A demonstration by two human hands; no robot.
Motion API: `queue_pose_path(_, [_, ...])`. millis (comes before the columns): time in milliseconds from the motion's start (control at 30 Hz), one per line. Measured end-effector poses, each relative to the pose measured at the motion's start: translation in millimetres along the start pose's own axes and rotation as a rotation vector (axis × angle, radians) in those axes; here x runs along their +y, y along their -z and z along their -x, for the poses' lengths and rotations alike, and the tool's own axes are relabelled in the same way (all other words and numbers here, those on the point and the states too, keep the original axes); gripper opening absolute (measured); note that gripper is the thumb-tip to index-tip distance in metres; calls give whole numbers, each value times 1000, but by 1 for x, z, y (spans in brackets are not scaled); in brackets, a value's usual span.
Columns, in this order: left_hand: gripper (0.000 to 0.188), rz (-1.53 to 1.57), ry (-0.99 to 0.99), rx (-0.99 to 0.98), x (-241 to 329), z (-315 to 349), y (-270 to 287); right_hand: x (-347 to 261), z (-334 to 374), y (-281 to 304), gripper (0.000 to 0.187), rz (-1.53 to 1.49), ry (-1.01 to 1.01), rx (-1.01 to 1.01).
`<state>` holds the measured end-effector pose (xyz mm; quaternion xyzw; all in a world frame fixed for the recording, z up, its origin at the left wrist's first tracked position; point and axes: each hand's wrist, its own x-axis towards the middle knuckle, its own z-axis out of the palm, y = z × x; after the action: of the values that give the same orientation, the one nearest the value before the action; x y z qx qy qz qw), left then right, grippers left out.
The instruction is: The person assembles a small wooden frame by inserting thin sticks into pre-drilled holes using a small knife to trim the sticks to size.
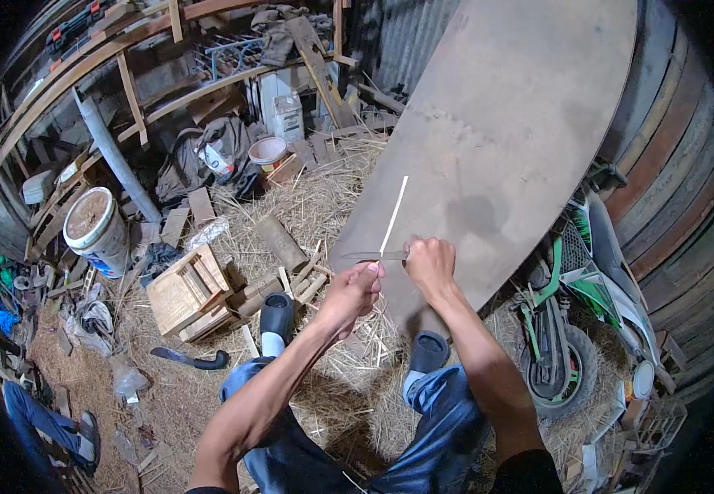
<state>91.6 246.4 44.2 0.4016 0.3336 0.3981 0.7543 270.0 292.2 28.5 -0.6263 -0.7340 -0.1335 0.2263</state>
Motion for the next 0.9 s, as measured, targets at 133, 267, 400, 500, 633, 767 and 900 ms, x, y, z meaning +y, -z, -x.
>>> queue_pose_path(133, [18,9,0,50,4,-7,-3,-4,-9,0,11,63,-72,-44])
queue_pose_path(267, [19,-353,225,32,7,34,-13,71,-3,-8,15,131,-449,-33])
queue_pose_path(400, [16,-117,168,17,29,32,-6,102,18,-6,25,-8,-657,-159])
queue_pose_path(500, [16,268,149,-147,28,9,12,60,10,10,31,-251,-579,-125])
queue_pose_path(633, [17,345,168,-151,19,3,13,18,-1,23,27,-490,-513,-110])
queue_pose_path(767, [23,219,151,-49,23,7,5,-2,-2,9,31,-582,-423,-95])
queue_pose_path(900, [19,133,90,-28,23,5,8,-9,1,-2,27,-618,-378,-105])
